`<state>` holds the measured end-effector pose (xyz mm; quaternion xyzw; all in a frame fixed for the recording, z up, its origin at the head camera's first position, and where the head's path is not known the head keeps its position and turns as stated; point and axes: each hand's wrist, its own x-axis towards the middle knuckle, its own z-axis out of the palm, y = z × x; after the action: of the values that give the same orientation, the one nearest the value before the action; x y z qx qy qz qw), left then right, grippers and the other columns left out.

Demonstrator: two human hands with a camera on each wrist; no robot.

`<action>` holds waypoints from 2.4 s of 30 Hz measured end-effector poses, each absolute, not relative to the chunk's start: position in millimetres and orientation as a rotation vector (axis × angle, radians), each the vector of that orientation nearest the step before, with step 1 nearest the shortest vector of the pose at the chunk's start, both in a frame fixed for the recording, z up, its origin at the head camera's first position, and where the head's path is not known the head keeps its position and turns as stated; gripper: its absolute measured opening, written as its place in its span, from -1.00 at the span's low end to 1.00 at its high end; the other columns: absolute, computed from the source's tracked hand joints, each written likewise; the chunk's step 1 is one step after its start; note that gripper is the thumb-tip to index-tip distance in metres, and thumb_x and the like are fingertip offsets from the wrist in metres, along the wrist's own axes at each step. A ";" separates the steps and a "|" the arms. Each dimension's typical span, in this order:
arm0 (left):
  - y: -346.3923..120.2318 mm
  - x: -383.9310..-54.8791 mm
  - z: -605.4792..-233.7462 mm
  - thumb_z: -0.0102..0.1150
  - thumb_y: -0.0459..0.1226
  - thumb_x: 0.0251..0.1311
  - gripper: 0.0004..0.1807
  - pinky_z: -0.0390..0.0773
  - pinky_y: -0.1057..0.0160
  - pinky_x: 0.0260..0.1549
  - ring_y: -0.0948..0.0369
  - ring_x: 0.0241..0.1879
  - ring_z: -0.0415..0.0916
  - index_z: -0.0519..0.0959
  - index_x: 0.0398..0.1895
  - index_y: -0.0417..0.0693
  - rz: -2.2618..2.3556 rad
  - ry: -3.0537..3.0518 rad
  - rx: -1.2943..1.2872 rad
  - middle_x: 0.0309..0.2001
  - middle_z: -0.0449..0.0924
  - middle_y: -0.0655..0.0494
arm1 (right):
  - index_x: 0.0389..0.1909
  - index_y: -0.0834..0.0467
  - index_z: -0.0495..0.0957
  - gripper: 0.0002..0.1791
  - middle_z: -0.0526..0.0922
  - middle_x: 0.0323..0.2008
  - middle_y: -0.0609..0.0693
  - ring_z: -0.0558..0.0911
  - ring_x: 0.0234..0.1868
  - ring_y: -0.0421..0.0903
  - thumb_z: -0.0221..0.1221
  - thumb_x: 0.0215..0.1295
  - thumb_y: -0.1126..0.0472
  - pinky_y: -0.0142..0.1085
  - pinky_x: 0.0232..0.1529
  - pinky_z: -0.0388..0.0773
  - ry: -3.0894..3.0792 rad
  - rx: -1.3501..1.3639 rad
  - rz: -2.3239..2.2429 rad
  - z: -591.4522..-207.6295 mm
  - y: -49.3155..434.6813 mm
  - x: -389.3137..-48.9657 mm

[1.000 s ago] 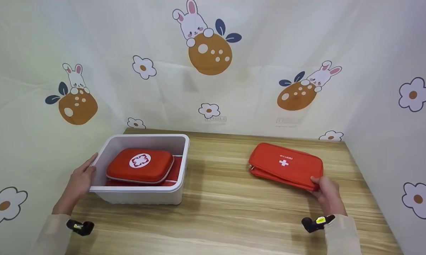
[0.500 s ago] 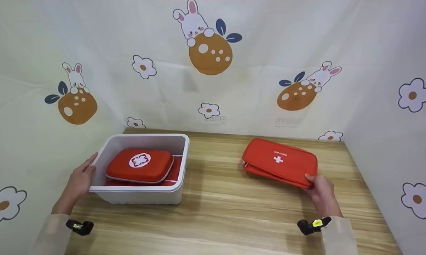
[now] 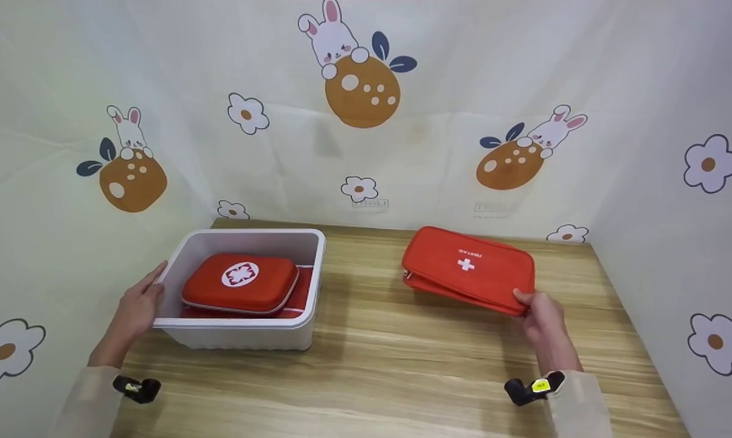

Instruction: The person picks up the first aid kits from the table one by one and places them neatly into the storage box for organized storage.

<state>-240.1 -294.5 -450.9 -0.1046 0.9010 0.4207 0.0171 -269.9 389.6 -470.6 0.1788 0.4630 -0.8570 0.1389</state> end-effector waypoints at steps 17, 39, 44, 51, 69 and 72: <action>-295.1 -241.2 -451.2 -0.55 -0.15 0.56 -0.39 -0.02 -0.24 0.52 -0.15 0.60 -0.15 -0.17 0.64 0.17 1.330 2.786 -0.327 0.62 -0.10 -0.11 | -0.04 0.19 0.35 -0.85 0.73 -0.27 -0.05 0.75 -0.19 -0.19 -0.10 0.49 0.42 -0.33 -0.08 0.73 1.347 0.354 -2.507 -449.0 352.9 -266.0; -294.3 -241.2 -450.7 -0.55 -0.14 0.56 -0.39 0.03 -0.26 0.50 -0.17 0.60 -0.12 -0.16 0.64 0.16 1.337 2.791 -0.325 0.61 -0.09 -0.12 | 0.08 0.19 0.18 -0.77 0.73 -0.29 -0.05 0.75 -0.22 -0.22 -0.12 0.50 0.43 -0.39 -0.09 0.71 1.365 0.251 -2.517 -429.0 300.6 -266.7; -294.4 -239.5 -450.4 -0.54 -0.17 0.55 -0.39 0.01 -0.23 0.52 -0.16 0.60 -0.11 -0.12 0.64 0.14 1.331 2.813 -0.330 0.61 -0.07 -0.14 | 0.05 0.20 0.22 -0.81 0.73 -0.33 -0.07 0.75 -0.27 -0.23 -0.16 0.50 0.42 -0.41 -0.13 0.71 1.401 0.252 -2.503 -428.0 286.4 -267.7; -294.1 -239.5 -450.9 -0.54 -0.16 0.57 -0.40 0.02 -0.24 0.51 -0.15 0.60 -0.14 -0.16 0.64 0.17 1.329 2.795 -0.324 0.62 -0.11 -0.12 | 0.12 0.21 0.20 -0.75 0.73 -0.30 -0.05 0.76 -0.25 -0.20 -0.16 0.49 0.42 -0.39 -0.11 0.71 1.355 0.229 -2.490 -428.3 265.5 -268.2; -294.4 -239.2 -451.6 -0.51 -0.19 0.57 -0.40 0.01 -0.23 0.52 -0.17 0.60 -0.14 -0.14 0.64 0.14 1.322 2.803 -0.330 0.61 -0.09 -0.16 | 0.08 0.26 0.21 -0.77 0.71 -0.30 -0.04 0.75 -0.26 -0.19 -0.15 0.46 0.45 -0.40 -0.14 0.71 1.343 0.133 -2.444 -430.1 200.6 -275.9; -293.8 -239.3 -450.6 -0.51 -0.21 0.55 -0.39 -0.01 -0.23 0.53 -0.17 0.60 -0.14 -0.12 0.63 0.11 1.320 2.805 -0.341 0.60 -0.08 -0.17 | 0.04 0.26 0.22 -0.79 0.72 -0.34 -0.04 0.76 -0.29 -0.20 -0.16 0.45 0.46 -0.39 -0.17 0.71 1.345 0.123 -2.446 -430.1 190.7 -275.9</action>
<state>-239.3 -293.8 -450.6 -0.1093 0.8994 0.4231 0.0114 -275.9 190.7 -430.1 0.0434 0.4739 -0.8623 0.1728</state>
